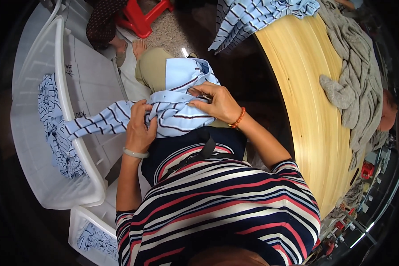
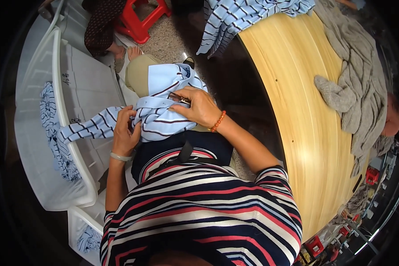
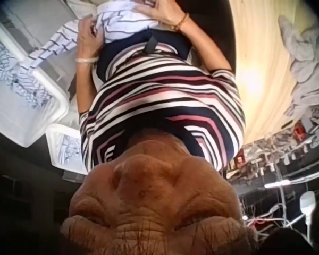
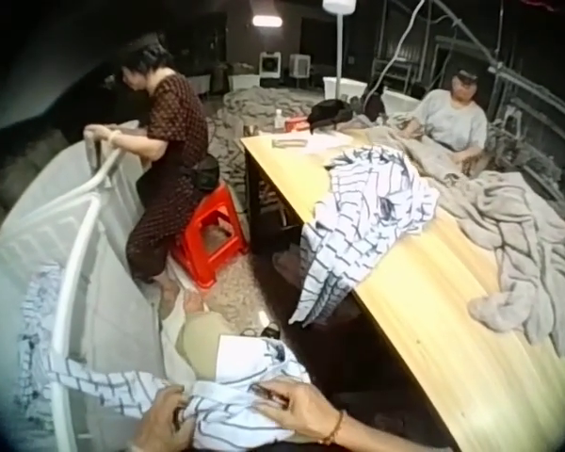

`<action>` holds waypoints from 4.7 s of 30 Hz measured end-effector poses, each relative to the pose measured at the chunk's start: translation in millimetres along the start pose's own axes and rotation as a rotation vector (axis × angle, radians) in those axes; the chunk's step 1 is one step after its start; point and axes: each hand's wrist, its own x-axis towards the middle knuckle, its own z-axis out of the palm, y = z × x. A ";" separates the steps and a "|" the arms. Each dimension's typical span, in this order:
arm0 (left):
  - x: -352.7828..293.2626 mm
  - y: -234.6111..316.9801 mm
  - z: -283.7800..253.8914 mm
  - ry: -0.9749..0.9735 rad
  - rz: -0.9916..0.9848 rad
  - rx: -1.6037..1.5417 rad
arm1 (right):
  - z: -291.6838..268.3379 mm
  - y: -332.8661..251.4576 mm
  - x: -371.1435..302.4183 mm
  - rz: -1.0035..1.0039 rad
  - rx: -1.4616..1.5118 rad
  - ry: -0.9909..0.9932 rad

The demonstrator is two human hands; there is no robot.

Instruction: Inspecting garments and using a small clipper tool to remove loose threads or imperfections.

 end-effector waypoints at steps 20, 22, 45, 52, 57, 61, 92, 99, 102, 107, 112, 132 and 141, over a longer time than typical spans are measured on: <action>39.0 114.1 -28.1 -0.585 -0.202 -1.209 | -63.9 -82.8 -0.2 -0.102 0.502 -0.233; 31.3 117.8 -28.1 -0.570 -0.252 -1.271 | -57.9 -81.3 -3.4 -0.203 0.344 -0.062; 60.5 114.9 2.8 -0.462 -0.426 -1.408 | -66.0 -63.4 -9.3 -0.258 0.093 0.094; 79.9 106.0 8.2 -0.424 -0.414 -1.370 | -68.3 -46.7 8.3 -0.191 0.109 0.180; 87.4 99.6 12.1 -0.432 -0.426 -1.358 | -75.3 -48.5 12.3 -0.161 0.125 0.103; 89.5 100.7 13.0 -0.430 -0.367 -1.292 | -74.1 -47.8 19.4 -0.193 0.077 0.075; 94.0 96.3 6.3 -0.533 -0.350 -1.154 | -92.6 -35.9 22.0 -0.192 0.127 -0.070; 96.4 96.1 10.3 -0.542 -0.412 -1.250 | -85.9 -34.8 15.4 -0.161 0.152 -0.032; 95.2 95.9 12.4 -0.542 -0.434 -1.269 | -83.0 -38.0 16.7 -0.167 0.140 -0.019; 94.0 96.9 11.8 -0.528 -0.345 -1.160 | -87.8 -34.3 17.2 -0.181 0.150 -0.009; 100.0 94.5 6.6 -0.612 -0.349 -1.117 | -99.7 -33.8 22.5 -0.207 0.088 -0.121; 107.9 97.3 3.1 -0.727 -0.382 -1.030 | -105.7 -25.7 26.2 -0.219 0.181 -0.221; 106.8 93.6 5.8 -0.716 -0.338 -1.046 | -106.6 -21.1 25.6 -0.209 0.207 -0.164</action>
